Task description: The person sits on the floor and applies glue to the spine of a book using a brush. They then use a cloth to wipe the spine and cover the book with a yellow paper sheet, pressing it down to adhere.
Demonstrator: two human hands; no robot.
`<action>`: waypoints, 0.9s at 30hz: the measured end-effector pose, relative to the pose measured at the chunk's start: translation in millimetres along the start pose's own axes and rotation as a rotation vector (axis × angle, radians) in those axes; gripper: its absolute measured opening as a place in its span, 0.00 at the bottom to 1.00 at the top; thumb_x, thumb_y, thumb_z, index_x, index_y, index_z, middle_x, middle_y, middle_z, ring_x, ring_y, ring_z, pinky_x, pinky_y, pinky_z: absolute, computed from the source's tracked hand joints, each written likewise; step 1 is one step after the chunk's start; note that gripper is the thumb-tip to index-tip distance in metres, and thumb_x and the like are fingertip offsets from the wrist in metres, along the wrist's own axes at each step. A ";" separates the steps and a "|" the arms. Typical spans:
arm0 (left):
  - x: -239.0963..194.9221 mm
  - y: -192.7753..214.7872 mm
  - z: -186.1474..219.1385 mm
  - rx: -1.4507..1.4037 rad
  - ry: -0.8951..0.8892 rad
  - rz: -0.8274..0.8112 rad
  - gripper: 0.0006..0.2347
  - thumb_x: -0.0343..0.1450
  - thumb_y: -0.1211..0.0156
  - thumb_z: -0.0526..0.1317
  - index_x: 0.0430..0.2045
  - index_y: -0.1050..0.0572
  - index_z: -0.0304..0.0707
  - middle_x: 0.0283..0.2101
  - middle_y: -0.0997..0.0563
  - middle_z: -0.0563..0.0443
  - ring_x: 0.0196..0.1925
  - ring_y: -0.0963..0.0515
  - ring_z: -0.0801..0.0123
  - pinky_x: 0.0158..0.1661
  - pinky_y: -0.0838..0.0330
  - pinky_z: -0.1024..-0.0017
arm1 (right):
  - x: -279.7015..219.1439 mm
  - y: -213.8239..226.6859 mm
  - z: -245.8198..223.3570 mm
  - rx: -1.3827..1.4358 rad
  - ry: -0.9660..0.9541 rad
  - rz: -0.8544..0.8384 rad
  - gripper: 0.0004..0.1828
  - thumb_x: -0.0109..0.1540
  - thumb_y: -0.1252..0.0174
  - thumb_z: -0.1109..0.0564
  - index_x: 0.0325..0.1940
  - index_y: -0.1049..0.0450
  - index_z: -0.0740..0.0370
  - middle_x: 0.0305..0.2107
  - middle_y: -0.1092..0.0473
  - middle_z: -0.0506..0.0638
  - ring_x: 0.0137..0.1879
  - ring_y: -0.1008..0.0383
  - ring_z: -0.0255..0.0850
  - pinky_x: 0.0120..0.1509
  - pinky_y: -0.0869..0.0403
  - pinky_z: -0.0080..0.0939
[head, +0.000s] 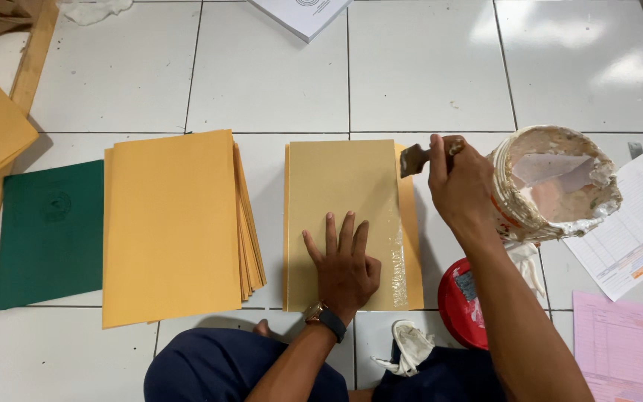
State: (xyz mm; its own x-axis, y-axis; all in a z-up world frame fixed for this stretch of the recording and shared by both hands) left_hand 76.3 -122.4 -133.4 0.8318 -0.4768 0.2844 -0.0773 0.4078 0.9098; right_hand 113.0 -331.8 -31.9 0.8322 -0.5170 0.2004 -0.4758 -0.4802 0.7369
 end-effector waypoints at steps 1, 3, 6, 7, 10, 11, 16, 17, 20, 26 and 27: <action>-0.6 -0.6 -0.2 0.012 -0.002 0.015 0.25 0.65 0.52 0.43 0.60 0.28 0.49 0.67 0.28 0.42 0.74 0.38 0.38 0.63 0.60 0.20 | 1.5 -1.7 0.7 -0.078 -0.011 -0.017 0.26 0.79 0.53 0.41 0.39 0.23 0.61 0.22 0.28 0.58 0.30 0.23 0.53 0.32 0.28 0.48; -1.9 -2.8 -0.4 0.025 -0.004 0.030 0.25 0.65 0.51 0.43 0.59 0.28 0.49 0.67 0.28 0.42 0.73 0.37 0.37 0.63 0.59 0.20 | 4.1 -10.3 4.2 -0.156 -0.022 -0.033 0.28 0.78 0.54 0.39 0.39 0.23 0.61 0.22 0.28 0.60 0.32 0.22 0.57 0.32 0.28 0.51; -2.2 -5.7 -2.2 0.013 -0.008 0.039 0.26 0.64 0.51 0.43 0.60 0.29 0.49 0.68 0.29 0.42 0.74 0.38 0.37 0.63 0.60 0.20 | 8.6 -22.6 4.8 -0.001 0.013 -0.069 0.26 0.77 0.51 0.42 0.34 0.22 0.59 0.21 0.27 0.55 0.30 0.23 0.54 0.34 0.27 0.50; -2.6 -6.2 -1.9 0.015 -0.015 0.041 0.25 0.64 0.50 0.43 0.60 0.29 0.49 0.68 0.29 0.42 0.73 0.37 0.37 0.63 0.59 0.20 | 10.3 -16.5 3.6 -0.070 -0.018 -0.031 0.26 0.77 0.53 0.41 0.35 0.22 0.58 0.19 0.28 0.53 0.28 0.25 0.50 0.32 0.28 0.47; -4.3 -6.5 -2.0 0.007 -0.014 0.044 0.25 0.64 0.49 0.43 0.60 0.29 0.49 0.67 0.29 0.41 0.73 0.37 0.36 0.63 0.59 0.20 | 17.4 -20.0 1.0 -0.106 -0.004 0.009 0.27 0.79 0.54 0.44 0.35 0.23 0.62 0.19 0.30 0.56 0.27 0.25 0.51 0.31 0.29 0.48; -3.2 -6.6 -2.3 -0.004 -0.014 0.045 0.26 0.64 0.49 0.43 0.61 0.30 0.49 0.67 0.29 0.41 0.73 0.37 0.36 0.62 0.60 0.19 | 21.3 -24.2 -0.2 -0.073 0.036 0.018 0.26 0.79 0.53 0.47 0.34 0.25 0.67 0.20 0.30 0.61 0.29 0.24 0.57 0.32 0.28 0.51; -2.8 -13.1 -5.1 0.003 -0.034 0.073 0.28 0.62 0.48 0.42 0.62 0.35 0.50 0.67 0.30 0.41 0.73 0.38 0.35 0.62 0.61 0.19 | 33.3 -19.3 1.8 0.027 0.008 -0.010 0.27 0.79 0.51 0.46 0.31 0.27 0.65 0.17 0.32 0.56 0.27 0.28 0.50 0.32 0.31 0.47; -4.2 -15.3 -4.9 0.004 -0.040 0.087 0.29 0.62 0.48 0.41 0.63 0.37 0.51 0.67 0.31 0.41 0.73 0.39 0.35 0.62 0.61 0.19 | 33.8 -9.8 -2.2 0.048 -0.009 0.032 0.27 0.80 0.52 0.46 0.32 0.27 0.65 0.17 0.33 0.57 0.27 0.29 0.51 0.32 0.32 0.48; -3.5 -9.8 -2.9 -0.012 -0.045 0.097 0.29 0.61 0.47 0.41 0.61 0.36 0.49 0.66 0.30 0.40 0.73 0.38 0.35 0.61 0.59 0.18 | 42.6 -19.2 5.8 0.022 0.089 0.079 0.27 0.80 0.50 0.51 0.27 0.31 0.64 0.14 0.36 0.55 0.23 0.30 0.48 0.30 0.33 0.42; -5.7 -11.4 -3.7 0.036 -0.052 0.099 0.28 0.61 0.48 0.42 0.61 0.35 0.49 0.67 0.32 0.43 0.74 0.40 0.38 0.62 0.56 0.21 | 63.1 -27.6 11.0 0.107 0.120 0.141 0.24 0.80 0.51 0.50 0.34 0.26 0.63 0.20 0.30 0.54 0.29 0.26 0.44 0.33 0.28 0.39; -6.0 -12.2 -4.0 0.037 -0.052 0.101 0.28 0.61 0.48 0.42 0.61 0.35 0.49 0.67 0.32 0.43 0.74 0.40 0.38 0.62 0.56 0.21 | 61.5 -31.6 13.0 0.108 0.121 0.142 0.24 0.80 0.51 0.50 0.34 0.26 0.63 0.20 0.30 0.54 0.29 0.26 0.44 0.33 0.28 0.39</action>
State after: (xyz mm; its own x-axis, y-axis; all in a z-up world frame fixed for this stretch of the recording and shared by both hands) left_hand 74.4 -121.4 -147.4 0.7892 -0.4746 0.3898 -0.1805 0.4274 0.8859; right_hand 175.5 -357.7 -51.2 0.7798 -0.4989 0.3781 -0.6129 -0.4856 0.6233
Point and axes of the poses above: each hand's wrist, its own x-axis towards the middle knuckle, its own y-axis out of the back of the hand, z = x × y, the point moved 5 cm from there along x, towards the middle knuckle
